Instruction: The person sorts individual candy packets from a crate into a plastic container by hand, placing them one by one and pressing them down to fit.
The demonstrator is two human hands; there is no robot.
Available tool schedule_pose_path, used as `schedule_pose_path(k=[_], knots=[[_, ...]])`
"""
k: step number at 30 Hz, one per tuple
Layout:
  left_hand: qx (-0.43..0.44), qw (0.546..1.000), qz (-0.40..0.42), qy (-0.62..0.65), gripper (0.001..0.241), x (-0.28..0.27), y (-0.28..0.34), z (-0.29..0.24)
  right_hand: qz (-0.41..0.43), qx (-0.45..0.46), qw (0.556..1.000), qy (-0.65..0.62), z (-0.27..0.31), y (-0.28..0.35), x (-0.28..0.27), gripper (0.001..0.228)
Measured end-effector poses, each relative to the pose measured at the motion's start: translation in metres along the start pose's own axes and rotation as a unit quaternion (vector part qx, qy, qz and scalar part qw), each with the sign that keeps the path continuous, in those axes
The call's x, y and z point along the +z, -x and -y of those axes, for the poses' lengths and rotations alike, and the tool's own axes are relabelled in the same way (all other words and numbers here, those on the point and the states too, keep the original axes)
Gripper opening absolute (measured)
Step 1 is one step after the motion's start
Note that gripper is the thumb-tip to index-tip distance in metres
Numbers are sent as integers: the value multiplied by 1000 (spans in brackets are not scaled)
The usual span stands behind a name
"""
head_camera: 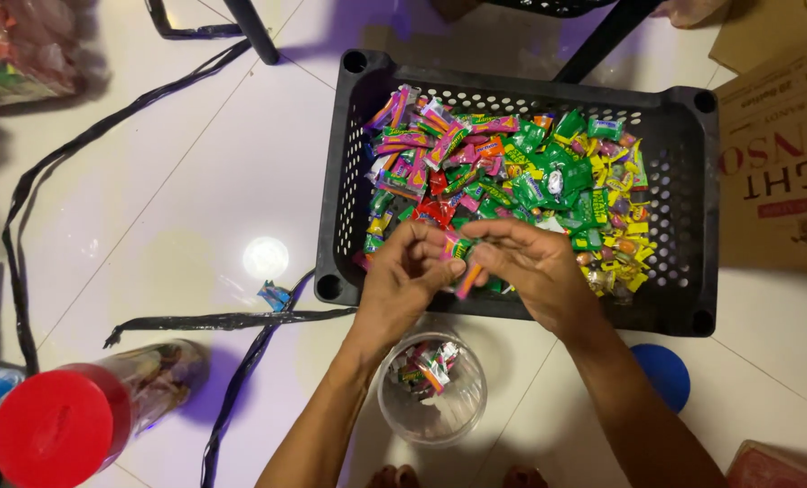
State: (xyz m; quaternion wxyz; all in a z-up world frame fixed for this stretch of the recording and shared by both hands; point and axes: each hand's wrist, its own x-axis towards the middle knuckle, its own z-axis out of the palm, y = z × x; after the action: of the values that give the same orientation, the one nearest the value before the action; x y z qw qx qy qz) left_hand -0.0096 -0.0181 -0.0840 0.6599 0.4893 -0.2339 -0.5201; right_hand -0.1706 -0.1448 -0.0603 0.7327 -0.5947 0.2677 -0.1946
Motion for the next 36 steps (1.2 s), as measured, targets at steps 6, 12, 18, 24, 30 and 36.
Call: schedule_pose_path(k=[6,12,18,24,30,36], knots=[[29,997,-39,-64,32,10,28,-30,93,9,996,4,42,26,12,48],[84,986,-41,-140,30,20,65,-47,123,15,989,84,69,61,29,61],[94,991,5,-98,25,15,87,-53,46,-74,972,219,44,79,39,28],[32,991,43,-122,23,9,110,-65,0,-34,984,174,42,92,59,28],[117,940,-1,-319,20,-6,125,-61,19,-69,915,397,61,90,70,31],[181,921,-31,-343,60,-32,150,-32,59,-144,904,399,67,77,73,25]])
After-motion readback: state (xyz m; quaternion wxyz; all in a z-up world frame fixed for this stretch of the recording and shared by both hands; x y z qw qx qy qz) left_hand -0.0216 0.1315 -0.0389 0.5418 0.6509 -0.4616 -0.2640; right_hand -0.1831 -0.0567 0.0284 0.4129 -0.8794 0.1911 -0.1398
